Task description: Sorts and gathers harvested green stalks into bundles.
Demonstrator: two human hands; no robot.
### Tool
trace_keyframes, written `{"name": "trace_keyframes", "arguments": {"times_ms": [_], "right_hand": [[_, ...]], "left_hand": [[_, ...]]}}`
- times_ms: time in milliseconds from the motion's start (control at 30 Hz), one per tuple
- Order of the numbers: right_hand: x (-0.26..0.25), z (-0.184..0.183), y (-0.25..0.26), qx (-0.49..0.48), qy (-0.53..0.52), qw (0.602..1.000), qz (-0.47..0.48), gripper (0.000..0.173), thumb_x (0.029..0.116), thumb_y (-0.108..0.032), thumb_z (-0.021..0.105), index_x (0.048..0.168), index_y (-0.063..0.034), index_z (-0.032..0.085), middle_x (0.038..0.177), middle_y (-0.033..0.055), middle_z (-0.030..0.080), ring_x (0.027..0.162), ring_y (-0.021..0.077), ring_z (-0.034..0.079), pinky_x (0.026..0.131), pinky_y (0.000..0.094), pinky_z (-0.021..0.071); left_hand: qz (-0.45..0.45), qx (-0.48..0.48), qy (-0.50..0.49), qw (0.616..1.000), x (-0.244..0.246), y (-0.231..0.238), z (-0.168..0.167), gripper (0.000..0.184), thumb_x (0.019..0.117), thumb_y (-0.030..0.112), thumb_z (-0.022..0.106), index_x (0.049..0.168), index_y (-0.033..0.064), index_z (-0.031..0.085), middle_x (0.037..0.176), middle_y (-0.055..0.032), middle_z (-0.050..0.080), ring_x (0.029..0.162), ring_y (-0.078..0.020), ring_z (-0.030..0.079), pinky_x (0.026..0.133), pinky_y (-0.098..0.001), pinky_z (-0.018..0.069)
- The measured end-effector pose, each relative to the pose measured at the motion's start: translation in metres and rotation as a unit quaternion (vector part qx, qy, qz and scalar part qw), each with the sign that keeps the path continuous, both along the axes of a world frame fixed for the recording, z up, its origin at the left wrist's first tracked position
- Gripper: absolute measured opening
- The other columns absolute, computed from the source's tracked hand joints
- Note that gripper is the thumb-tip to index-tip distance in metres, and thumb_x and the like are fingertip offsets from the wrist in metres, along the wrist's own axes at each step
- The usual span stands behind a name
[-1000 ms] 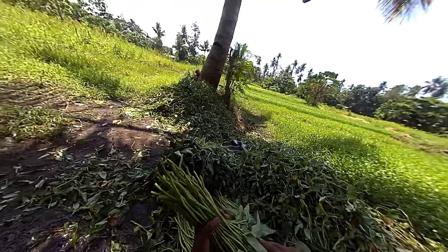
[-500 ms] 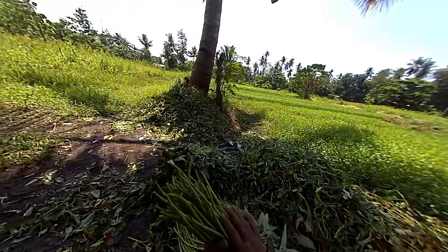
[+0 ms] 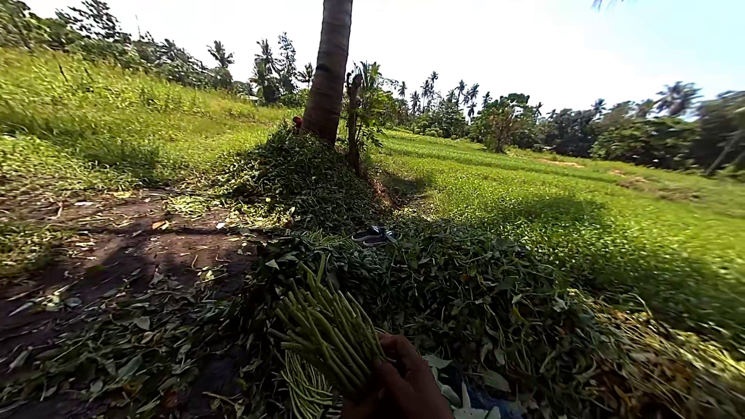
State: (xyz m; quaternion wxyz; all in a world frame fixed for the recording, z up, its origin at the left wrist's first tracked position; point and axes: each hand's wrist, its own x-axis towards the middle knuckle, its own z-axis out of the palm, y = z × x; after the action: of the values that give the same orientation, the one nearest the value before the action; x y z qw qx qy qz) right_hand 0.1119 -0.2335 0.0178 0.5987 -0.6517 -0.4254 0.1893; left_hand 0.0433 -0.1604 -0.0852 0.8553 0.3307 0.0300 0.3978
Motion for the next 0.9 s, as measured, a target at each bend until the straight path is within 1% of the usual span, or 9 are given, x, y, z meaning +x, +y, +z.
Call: {"name": "trace_keyframes", "arguments": {"times_ms": [133,267,367,467,600,700,767,833,900], "right_hand": [[0.002,-0.002,0.001,0.008,0.047,0.998,-0.029,0.026,0.1037,-0.016,0.059,0.126,-0.0019,0.059,0.111,0.0080,0.070,0.097,0.0138,0.071,0.086,0.0307,0.0606],[0.005,-0.026,0.001,-0.003,-0.141,0.990,0.001,0.059,0.1106,-0.046,0.035,0.151,-0.0051,0.050,0.156,0.0115,0.048,0.146,0.0194,0.043,0.123,0.0454,0.0348],[0.007,-0.025,-0.003,-0.125,-0.275,0.953,0.011,0.086,0.1015,-0.072,0.014,0.163,-0.0145,0.031,0.170,0.0114,0.024,0.158,0.0288,0.019,0.124,0.0666,0.0116],[0.003,-0.019,-0.003,-0.214,-0.389,0.895,-0.042,0.100,0.0911,-0.086,0.008,0.164,-0.0202,0.030,0.171,0.0123,0.020,0.158,0.0366,0.014,0.119,0.0761,0.0064],[0.004,-0.006,-0.004,-0.250,-0.372,0.894,-0.027,0.104,0.0897,-0.088,0.012,0.165,-0.0174,0.024,0.172,0.0132,0.012,0.158,0.0380,0.010,0.120,0.0739,0.0080],[0.008,-0.007,-0.007,-0.089,-0.146,0.985,0.000,0.099,0.0986,-0.077,0.019,0.163,-0.0013,0.023,0.170,0.0216,0.013,0.158,0.0321,0.018,0.127,0.0552,0.0204],[0.009,-0.008,-0.010,-0.005,0.048,0.999,-0.026,0.091,0.1043,-0.067,0.023,0.163,0.0023,0.015,0.168,0.0226,0.020,0.154,0.0279,0.030,0.124,0.0453,0.0319],[0.012,-0.001,-0.011,-0.023,0.202,0.978,-0.041,0.078,0.1080,-0.059,0.023,0.162,-0.0026,0.019,0.161,0.0179,0.038,0.140,0.0247,0.050,0.111,0.0412,0.0473],[0.013,0.008,-0.006,-0.070,0.262,0.962,-0.016,0.077,0.1063,-0.063,0.014,0.152,-0.0083,0.042,0.133,0.0110,0.066,0.101,0.0186,0.071,0.073,0.0341,0.0594]], "left_hand": [[-0.042,-0.008,-0.033,0.999,-0.005,0.000,0.001,0.035,0.0728,0.025,0.091,0.104,0.0140,0.077,0.093,-0.0032,0.079,0.084,-0.0110,0.075,0.082,-0.0315,0.0628],[-0.048,0.003,-0.022,0.999,-0.007,-0.002,0.001,0.036,0.0708,0.024,0.092,0.103,0.0175,0.077,0.092,0.0004,0.079,0.083,-0.0078,0.075,0.080,-0.0280,0.0626],[-0.073,-0.016,-0.010,0.997,-0.007,0.005,-0.003,0.034,0.0671,0.020,0.093,0.097,0.0179,0.077,0.087,0.0014,0.078,0.079,-0.0071,0.074,0.077,-0.0263,0.0616],[-0.109,-0.039,-0.006,0.993,-0.008,0.011,-0.015,0.029,0.0652,0.017,0.092,0.090,0.0173,0.077,0.082,0.0010,0.077,0.075,-0.0072,0.073,0.074,-0.0263,0.0610],[-0.078,-0.019,-0.011,0.997,-0.004,0.005,-0.025,0.030,0.0718,0.038,0.089,0.094,0.0233,0.076,0.086,0.0065,0.077,0.079,-0.0015,0.072,0.075,-0.0229,0.0594],[-0.126,0.023,-0.067,0.990,-0.010,0.004,-0.008,0.020,0.0869,0.033,0.078,0.103,0.0210,0.081,0.094,0.0026,0.079,0.087,-0.0048,0.075,0.083,-0.0251,0.0610],[-0.176,0.029,-0.117,0.977,-0.010,0.010,-0.008,0.026,0.0890,0.031,0.076,0.111,0.0171,0.079,0.101,-0.0016,0.077,0.095,-0.0119,0.073,0.091,-0.0325,0.0584],[-0.196,0.046,-0.138,0.970,-0.010,0.015,-0.017,0.027,0.0886,0.030,0.077,0.113,0.0175,0.078,0.102,-0.0009,0.077,0.097,-0.0127,0.072,0.095,-0.0351,0.0568],[-0.193,0.084,-0.141,0.967,-0.013,0.016,-0.022,0.025,0.0907,0.028,0.075,0.114,0.0195,0.078,0.103,0.0026,0.078,0.097,-0.0071,0.072,0.093,-0.0291,0.0574]]}}
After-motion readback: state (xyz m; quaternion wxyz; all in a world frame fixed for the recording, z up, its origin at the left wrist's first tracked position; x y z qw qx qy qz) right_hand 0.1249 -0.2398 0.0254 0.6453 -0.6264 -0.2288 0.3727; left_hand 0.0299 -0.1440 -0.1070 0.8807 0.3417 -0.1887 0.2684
